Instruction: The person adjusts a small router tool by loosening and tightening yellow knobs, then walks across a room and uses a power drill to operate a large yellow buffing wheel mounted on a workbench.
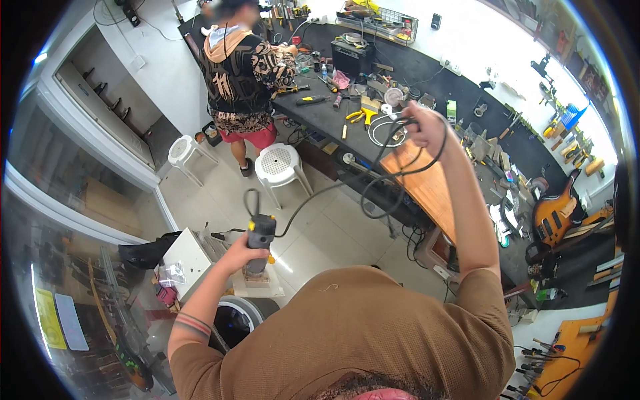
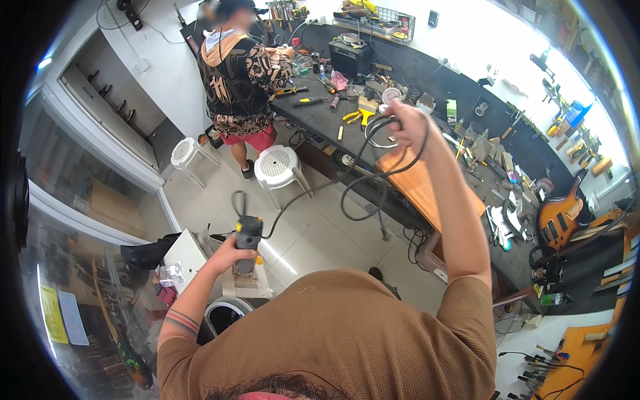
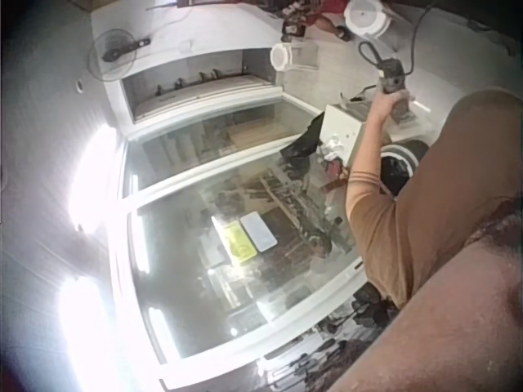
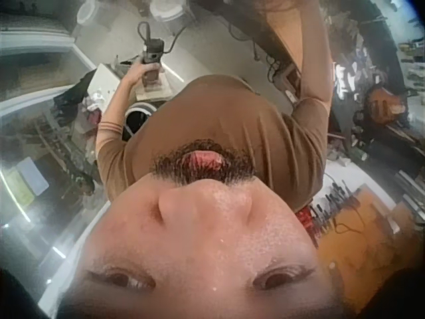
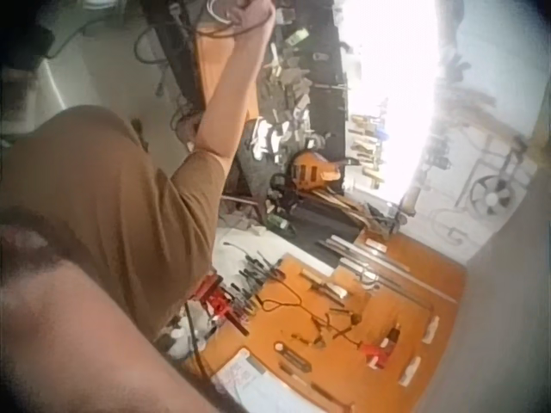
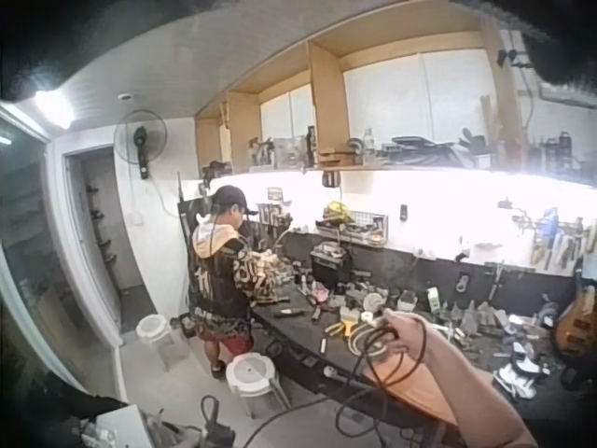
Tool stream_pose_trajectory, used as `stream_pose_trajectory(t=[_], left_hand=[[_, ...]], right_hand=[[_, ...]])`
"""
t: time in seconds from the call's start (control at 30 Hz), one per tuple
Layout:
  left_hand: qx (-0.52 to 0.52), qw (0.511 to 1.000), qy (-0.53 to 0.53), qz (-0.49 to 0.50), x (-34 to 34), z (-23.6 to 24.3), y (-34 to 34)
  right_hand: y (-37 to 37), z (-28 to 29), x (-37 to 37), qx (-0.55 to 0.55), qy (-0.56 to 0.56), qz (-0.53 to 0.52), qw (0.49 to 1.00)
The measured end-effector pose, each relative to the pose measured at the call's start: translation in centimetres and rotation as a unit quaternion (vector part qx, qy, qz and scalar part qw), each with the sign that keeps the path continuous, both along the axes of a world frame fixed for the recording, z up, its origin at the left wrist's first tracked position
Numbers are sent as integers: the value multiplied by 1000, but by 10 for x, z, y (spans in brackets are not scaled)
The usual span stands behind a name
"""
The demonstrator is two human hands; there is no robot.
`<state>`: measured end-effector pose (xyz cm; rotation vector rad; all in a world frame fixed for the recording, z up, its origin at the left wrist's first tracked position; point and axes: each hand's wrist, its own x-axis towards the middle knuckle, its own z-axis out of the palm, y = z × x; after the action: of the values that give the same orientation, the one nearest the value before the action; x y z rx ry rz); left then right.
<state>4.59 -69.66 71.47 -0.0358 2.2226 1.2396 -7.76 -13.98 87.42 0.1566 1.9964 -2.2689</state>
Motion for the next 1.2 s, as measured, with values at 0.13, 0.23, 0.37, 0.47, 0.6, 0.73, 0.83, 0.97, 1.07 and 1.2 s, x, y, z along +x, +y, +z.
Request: stream_pose_trajectory(t=[0.13,0.23,0.37,0.47,0.6,0.73,0.83,0.97,1.07,1.2], left_hand=[[6,972,163,-169,10,60,10],[-233,899,182,-323,5,78,25],[-310,932,112,-153,-10,34,-5],[-34,997,63,35,-27,6,-30],[13,982,174,-71,-47,14,-13],[-266,909,220,-234,-96,35,33],[-225,952,196,-72,-130,-6,33],[35,969,101,224,-174,-57,36],[148,878,78,448,-189,-80,33],[213,860,95,453,-211,-60,41]], right_hand=[[83,-1,-18,-108,17,-120,987],[120,32,-12,-141,95,-217,961],[164,78,28,-109,155,-263,946],[217,88,45,-102,156,-278,942],[250,87,23,-66,142,-316,936],[294,76,3,9,159,-317,935],[285,57,-19,375,132,-141,907],[266,65,-36,409,34,29,911],[301,46,-63,392,82,37,916],[268,46,-95,393,159,-49,904]])
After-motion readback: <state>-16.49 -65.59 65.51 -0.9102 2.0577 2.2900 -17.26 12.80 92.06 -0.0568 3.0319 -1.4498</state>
